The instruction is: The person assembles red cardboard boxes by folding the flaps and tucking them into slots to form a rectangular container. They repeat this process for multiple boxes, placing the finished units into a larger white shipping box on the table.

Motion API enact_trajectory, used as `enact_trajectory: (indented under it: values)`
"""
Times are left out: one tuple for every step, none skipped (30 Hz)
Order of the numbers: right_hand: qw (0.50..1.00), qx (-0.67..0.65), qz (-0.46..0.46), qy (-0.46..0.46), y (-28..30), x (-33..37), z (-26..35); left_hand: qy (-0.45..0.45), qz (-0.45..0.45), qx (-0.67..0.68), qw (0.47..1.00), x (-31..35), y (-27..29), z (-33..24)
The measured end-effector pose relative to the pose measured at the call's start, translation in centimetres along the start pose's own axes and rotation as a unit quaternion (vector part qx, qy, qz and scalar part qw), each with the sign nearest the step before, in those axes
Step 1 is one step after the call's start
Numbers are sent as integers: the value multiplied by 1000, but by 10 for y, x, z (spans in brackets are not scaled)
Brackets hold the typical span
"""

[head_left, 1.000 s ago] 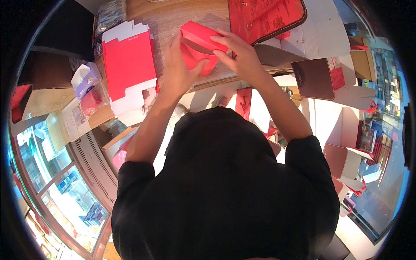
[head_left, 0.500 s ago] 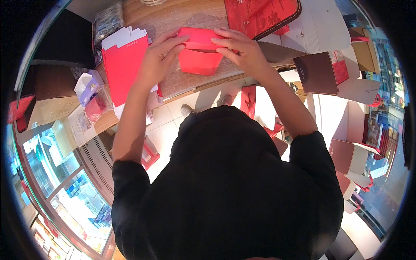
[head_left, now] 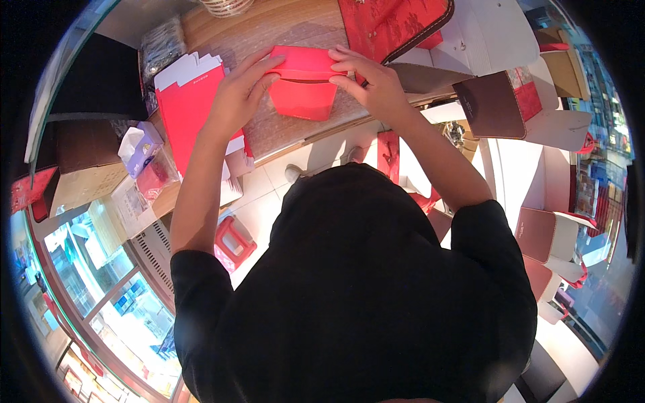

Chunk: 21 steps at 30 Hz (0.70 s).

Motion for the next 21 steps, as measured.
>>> enact_trajectory:
  values:
    - [1000,-2,-6,-7,0,1,0,-14,-6,-14,1000,-1,1,-1]
    - [1000,-4,-13,-14,0,1,0,-22,-26,-13,999,-2,2,1]
    - [1000,-7,-17,-14,-1,2,1,-31,-46,-12,998,-2,3,4]
    - [1000,-9,-22,-13,-2,2,1,-40,-66,-11,997,-2,5,5]
    - [999,-11,-28,-13,-2,1,2,-34,-73,-10,997,-1,5,6]
    - [999,-8,-38,-10,-1,1,3,-28,-80,-9,996,-1,6,6]
    - [999,-4,-48,-7,-1,1,4,-22,-87,-8,996,0,6,6]
    - [998,0,-59,-4,0,1,5,-20,-97,-18,995,1,7,5]
    - [998,18,-65,6,1,1,8,-17,-107,-29,994,3,8,1]
    - [997,38,-72,15,3,1,10,-15,-116,-39,992,6,8,-1]
    - [995,57,-78,25,4,1,13,-13,-125,-53,991,9,8,-3]
    - [994,64,-89,19,5,2,13,-11,-134,-68,989,13,8,-5]
    - [992,71,-99,13,5,4,12,-9,-143,-82,986,17,8,-7]
    - [991,79,-109,8,5,6,12,5,-157,-77,985,22,8,-9]
    - [993,48,-108,-11,3,8,9,20,-170,-71,983,26,6,-11]
    - [994,17,-107,-29,1,10,5,34,-183,-67,980,30,6,-11]
    - [993,-15,-105,-48,-1,12,1,26,-193,-75,978,34,4,-13]
    - [993,-9,-109,-35,-1,14,3,19,-204,-82,975,38,2,-13]
    - [993,-3,-112,-21,-1,16,5,12,-215,-91,972,41,1,-15]
    - [993,2,-115,-7,-2,17,7,18,-220,-81,972,43,1,-15]
    - [992,-11,-126,-11,0,19,6,25,-224,-72,972,45,1,-16]
Point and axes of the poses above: each hand's wrist, its own x-axis away from the middle knuckle, its own y-axis out of the back of the hand, z = x × y, the point moved 9 cm from there along -x, towards the middle knuckle, and after that the axes turned 3 degrees about -x, right-handed, at the moved point
